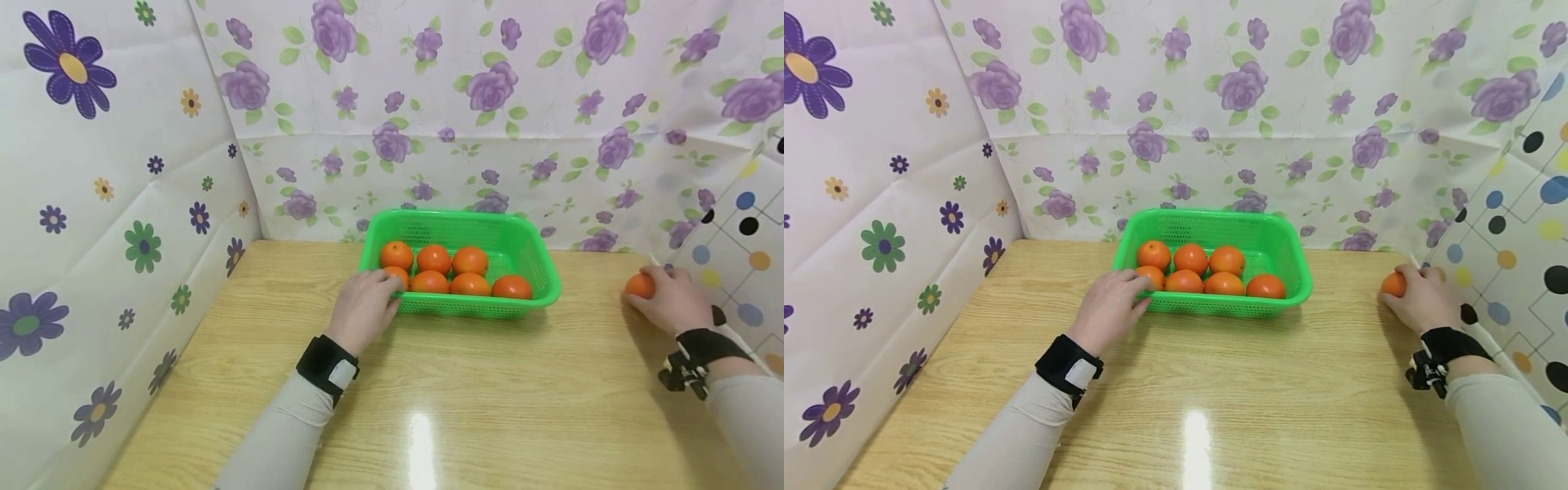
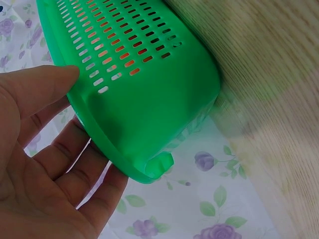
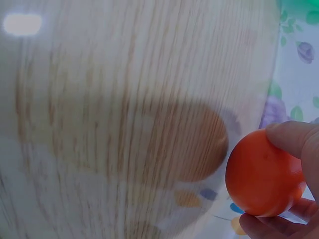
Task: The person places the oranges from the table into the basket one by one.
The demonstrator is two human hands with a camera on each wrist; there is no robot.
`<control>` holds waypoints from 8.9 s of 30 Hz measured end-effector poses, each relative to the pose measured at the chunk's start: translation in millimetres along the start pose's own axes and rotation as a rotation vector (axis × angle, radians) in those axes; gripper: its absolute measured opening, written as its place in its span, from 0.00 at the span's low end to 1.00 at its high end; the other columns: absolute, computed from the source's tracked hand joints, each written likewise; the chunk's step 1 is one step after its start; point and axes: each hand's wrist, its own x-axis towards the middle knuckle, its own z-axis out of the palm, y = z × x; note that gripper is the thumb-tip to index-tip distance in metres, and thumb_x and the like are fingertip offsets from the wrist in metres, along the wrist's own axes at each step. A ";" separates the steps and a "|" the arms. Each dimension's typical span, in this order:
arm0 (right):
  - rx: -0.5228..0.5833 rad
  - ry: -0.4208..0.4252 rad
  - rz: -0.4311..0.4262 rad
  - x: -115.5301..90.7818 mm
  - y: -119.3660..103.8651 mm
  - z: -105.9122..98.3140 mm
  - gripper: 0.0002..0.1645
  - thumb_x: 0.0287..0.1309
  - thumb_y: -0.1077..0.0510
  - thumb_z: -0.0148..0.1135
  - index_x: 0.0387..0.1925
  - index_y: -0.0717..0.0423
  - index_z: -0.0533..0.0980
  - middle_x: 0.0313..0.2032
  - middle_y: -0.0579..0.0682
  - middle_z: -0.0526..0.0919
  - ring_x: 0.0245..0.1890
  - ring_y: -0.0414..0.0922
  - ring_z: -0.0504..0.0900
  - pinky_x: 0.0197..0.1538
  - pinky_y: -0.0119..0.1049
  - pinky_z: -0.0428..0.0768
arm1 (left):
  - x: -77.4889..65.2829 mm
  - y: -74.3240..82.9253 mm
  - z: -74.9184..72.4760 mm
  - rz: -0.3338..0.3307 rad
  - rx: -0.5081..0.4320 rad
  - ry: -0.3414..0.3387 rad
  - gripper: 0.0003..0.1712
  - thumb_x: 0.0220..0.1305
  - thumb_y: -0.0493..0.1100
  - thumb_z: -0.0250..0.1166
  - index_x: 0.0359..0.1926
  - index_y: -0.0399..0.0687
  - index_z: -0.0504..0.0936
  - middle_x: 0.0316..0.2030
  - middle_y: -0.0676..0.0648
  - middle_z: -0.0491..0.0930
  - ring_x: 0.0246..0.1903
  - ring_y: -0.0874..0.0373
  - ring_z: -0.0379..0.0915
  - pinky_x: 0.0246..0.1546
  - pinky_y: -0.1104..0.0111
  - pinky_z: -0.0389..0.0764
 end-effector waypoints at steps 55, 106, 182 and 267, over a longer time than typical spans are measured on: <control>0.094 0.081 -0.240 20.5 -67.1 7.1 0.41 0.70 0.51 0.77 0.76 0.59 0.71 0.67 0.75 0.69 0.57 0.77 0.77 0.53 0.76 0.77 | -0.5 1.3 0.2 0.006 -0.004 0.016 0.10 0.65 0.38 0.82 0.45 0.51 0.90 0.41 0.48 0.88 0.39 0.48 0.82 0.42 0.56 0.83; 0.134 0.071 -0.341 36.5 -143.4 7.6 0.37 0.70 0.54 0.77 0.74 0.58 0.73 0.69 0.69 0.71 0.58 0.72 0.79 0.55 0.71 0.81 | -0.7 1.2 0.6 0.005 0.006 0.017 0.10 0.66 0.38 0.81 0.45 0.51 0.90 0.41 0.48 0.88 0.39 0.48 0.82 0.42 0.57 0.83; 0.075 -0.143 -0.371 78.3 -180.7 57.6 0.38 0.73 0.52 0.74 0.77 0.58 0.72 0.68 0.69 0.71 0.58 0.68 0.81 0.57 0.67 0.82 | -1.0 -1.0 2.2 0.017 -0.002 0.040 0.10 0.65 0.38 0.82 0.44 0.51 0.90 0.40 0.49 0.88 0.37 0.49 0.82 0.40 0.58 0.83; 0.040 -0.113 -0.421 64.9 -180.9 48.5 0.29 0.76 0.55 0.69 0.71 0.65 0.77 0.67 0.73 0.77 0.65 0.70 0.79 0.64 0.69 0.78 | -0.6 1.1 0.7 0.014 -0.001 0.020 0.10 0.66 0.39 0.81 0.45 0.51 0.90 0.41 0.49 0.88 0.39 0.49 0.82 0.42 0.57 0.83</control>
